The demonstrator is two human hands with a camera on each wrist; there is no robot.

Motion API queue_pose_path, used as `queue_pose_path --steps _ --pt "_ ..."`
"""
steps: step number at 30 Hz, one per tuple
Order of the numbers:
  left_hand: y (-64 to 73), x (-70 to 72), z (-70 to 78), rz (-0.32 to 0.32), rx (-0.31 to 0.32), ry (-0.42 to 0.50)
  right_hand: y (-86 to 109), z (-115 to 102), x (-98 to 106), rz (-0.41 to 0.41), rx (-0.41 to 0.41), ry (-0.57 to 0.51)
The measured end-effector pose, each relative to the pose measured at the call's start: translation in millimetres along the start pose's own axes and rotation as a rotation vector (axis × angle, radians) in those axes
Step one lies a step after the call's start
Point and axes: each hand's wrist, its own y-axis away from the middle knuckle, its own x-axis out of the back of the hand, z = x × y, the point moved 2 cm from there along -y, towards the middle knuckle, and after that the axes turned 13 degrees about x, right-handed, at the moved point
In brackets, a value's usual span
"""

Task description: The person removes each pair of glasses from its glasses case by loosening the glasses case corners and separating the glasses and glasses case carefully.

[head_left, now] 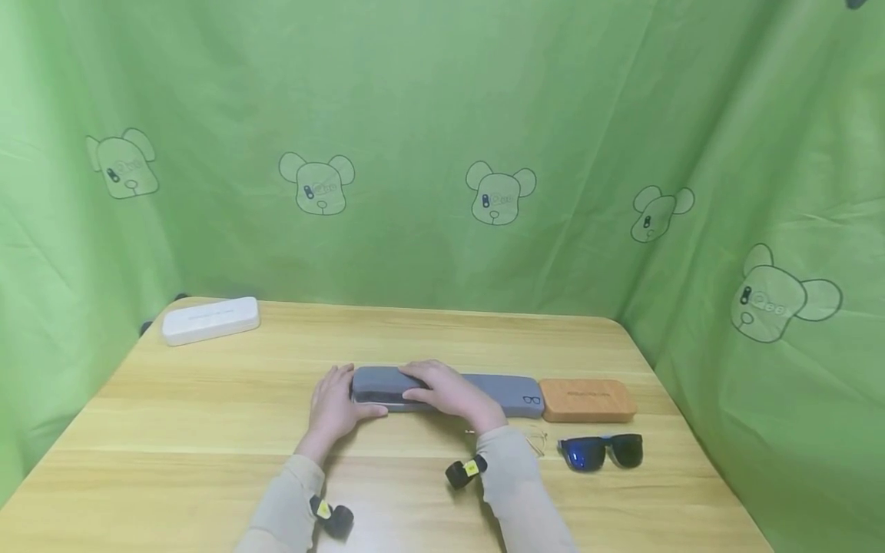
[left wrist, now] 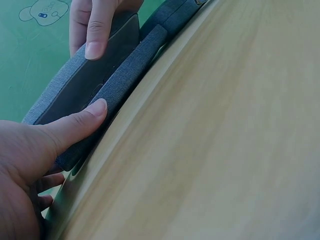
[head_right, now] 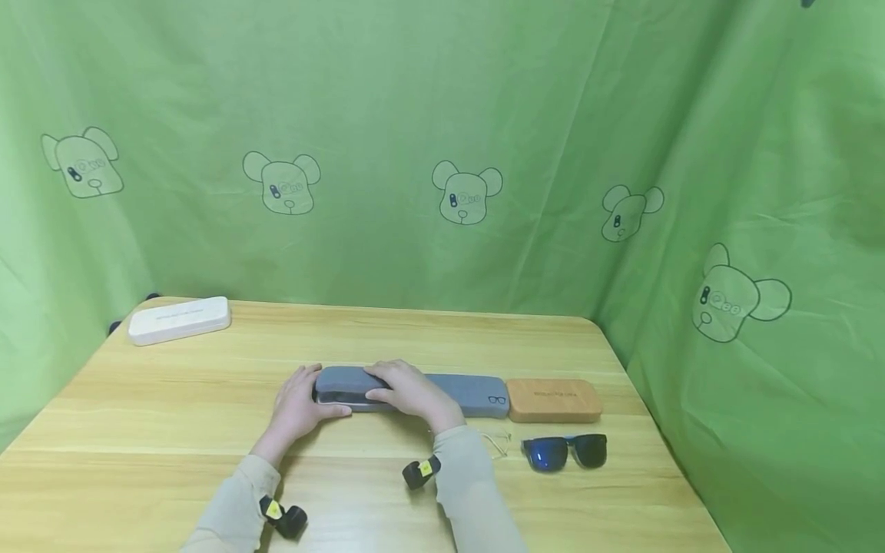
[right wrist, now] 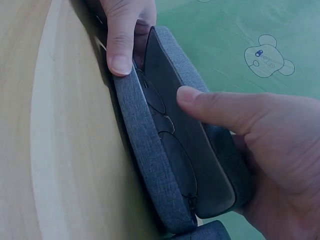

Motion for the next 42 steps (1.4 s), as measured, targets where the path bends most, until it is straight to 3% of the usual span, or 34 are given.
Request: queue_pose_path --steps 24,42 --pt "1.8 0.8 1.3 0.008 -0.015 0.003 -4.0 15.1 1.1 0.042 0.006 -0.089" --pt "1.2 0.3 2.0 0.017 -0.014 -0.004 -7.2 17.6 4.2 0.077 0.014 -0.073"
